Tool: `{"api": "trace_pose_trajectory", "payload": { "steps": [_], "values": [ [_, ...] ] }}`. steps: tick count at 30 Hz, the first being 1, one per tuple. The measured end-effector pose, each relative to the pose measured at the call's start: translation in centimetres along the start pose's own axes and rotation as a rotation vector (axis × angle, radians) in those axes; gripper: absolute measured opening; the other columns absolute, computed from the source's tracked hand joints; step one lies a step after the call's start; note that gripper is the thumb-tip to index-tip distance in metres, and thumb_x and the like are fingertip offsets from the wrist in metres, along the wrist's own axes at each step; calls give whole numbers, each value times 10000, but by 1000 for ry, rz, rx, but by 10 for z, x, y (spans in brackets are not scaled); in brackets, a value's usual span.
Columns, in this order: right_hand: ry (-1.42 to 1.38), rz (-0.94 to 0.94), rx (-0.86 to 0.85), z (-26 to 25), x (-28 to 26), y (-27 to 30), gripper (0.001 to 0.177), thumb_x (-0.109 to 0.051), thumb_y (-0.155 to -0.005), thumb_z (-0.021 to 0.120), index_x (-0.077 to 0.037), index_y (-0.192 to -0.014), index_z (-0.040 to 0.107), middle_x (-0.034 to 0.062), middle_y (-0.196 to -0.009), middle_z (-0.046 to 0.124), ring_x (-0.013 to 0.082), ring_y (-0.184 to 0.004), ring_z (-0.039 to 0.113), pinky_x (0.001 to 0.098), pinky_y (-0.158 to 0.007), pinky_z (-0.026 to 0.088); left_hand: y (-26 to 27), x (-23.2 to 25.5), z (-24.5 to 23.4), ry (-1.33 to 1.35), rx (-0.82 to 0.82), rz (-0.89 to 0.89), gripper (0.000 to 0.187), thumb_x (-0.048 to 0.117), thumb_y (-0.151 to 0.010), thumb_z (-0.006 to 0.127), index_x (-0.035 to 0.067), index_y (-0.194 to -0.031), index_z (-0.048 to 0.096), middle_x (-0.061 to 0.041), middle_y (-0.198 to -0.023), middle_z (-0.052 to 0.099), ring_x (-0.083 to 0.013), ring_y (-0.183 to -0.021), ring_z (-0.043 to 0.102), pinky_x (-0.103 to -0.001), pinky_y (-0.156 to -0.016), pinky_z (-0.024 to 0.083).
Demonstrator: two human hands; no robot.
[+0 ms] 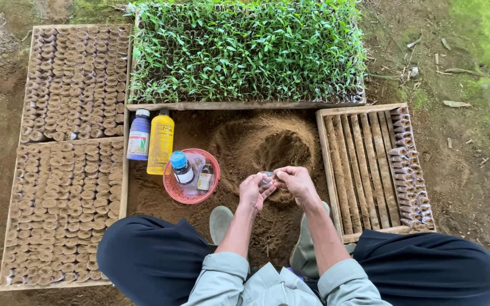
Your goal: The person sits on the ground and repeatedly picks up small seedlings from a tray, places them into small soil pellets, and arranges the pellets into a wooden tray. The person handles the seedlings and soil pellets by hand.
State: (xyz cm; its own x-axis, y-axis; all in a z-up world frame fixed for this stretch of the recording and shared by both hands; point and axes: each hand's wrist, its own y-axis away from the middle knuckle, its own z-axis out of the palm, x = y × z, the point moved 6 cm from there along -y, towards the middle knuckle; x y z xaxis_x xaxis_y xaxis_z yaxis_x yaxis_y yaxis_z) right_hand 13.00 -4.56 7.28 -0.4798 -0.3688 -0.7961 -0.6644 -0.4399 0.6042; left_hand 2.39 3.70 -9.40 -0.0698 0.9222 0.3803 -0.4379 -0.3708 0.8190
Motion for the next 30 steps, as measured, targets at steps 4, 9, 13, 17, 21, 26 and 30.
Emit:
{"api": "trace_pose_trajectory", "payload": {
  "steps": [4,9,13,17,21,26,30],
  "values": [
    [35,-7,7,0,-5,2,229,-2,-911,621,120,-1076,723,273,-972,729,218,-830,724,340,-758,647,5,3,3,15,-22,-23,118,191,-953,678,104,-884,638,-239,-949,748,-339,-783,775,-437,-720,682],
    [86,-15,3,-1,-5,-3,249,32,-883,586,138,-1063,721,266,-958,705,240,-806,740,326,-746,648,6,2,7,77,-61,-62,133,203,-962,666,127,-859,634,-232,-962,754,-355,-811,776,-451,-735,674],
    [144,-4,5,2,-20,8,285,39,-879,561,113,-1092,736,316,-977,719,276,-816,749,333,-763,645,-2,-2,4,122,-91,-90,124,199,-960,672,142,-853,645,-212,-941,758,-365,-796,774,-459,-720,678],
    [224,-21,1,2,-19,4,321,28,-873,542,85,-1118,742,311,-978,728,281,-818,758,342,-758,646,-4,-4,4,169,-100,-104,120,191,-946,686,147,-839,654,-202,-923,761,-377,-774,770,-473,-717,678],
    [315,-26,5,4,-27,10,340,2,-866,543,17,-1122,766,286,-983,742,275,-825,768,336,-740,642,-3,-6,3,184,-109,-117,115,196,-939,695,146,-838,669,-190,-916,763,-381,-763,768,-477,-714,678],
    [344,-51,-39,12,-38,22,384,25,-872,485,50,-1150,748,346,-1068,713,337,-932,747,392,-813,626,5,-5,7,183,-134,-136,116,214,-941,691,136,-855,695,-195,-929,769,-374,-778,771,-464,-728,677],
    [319,-79,-69,22,-57,42,405,45,-894,445,98,-1203,701,383,-1142,677,434,-1051,708,486,-895,599,-1,-11,5,189,-142,-171,145,228,-938,680,100,-878,712,-190,-943,773,-346,-802,777,-428,-733,679]
  ]
}}
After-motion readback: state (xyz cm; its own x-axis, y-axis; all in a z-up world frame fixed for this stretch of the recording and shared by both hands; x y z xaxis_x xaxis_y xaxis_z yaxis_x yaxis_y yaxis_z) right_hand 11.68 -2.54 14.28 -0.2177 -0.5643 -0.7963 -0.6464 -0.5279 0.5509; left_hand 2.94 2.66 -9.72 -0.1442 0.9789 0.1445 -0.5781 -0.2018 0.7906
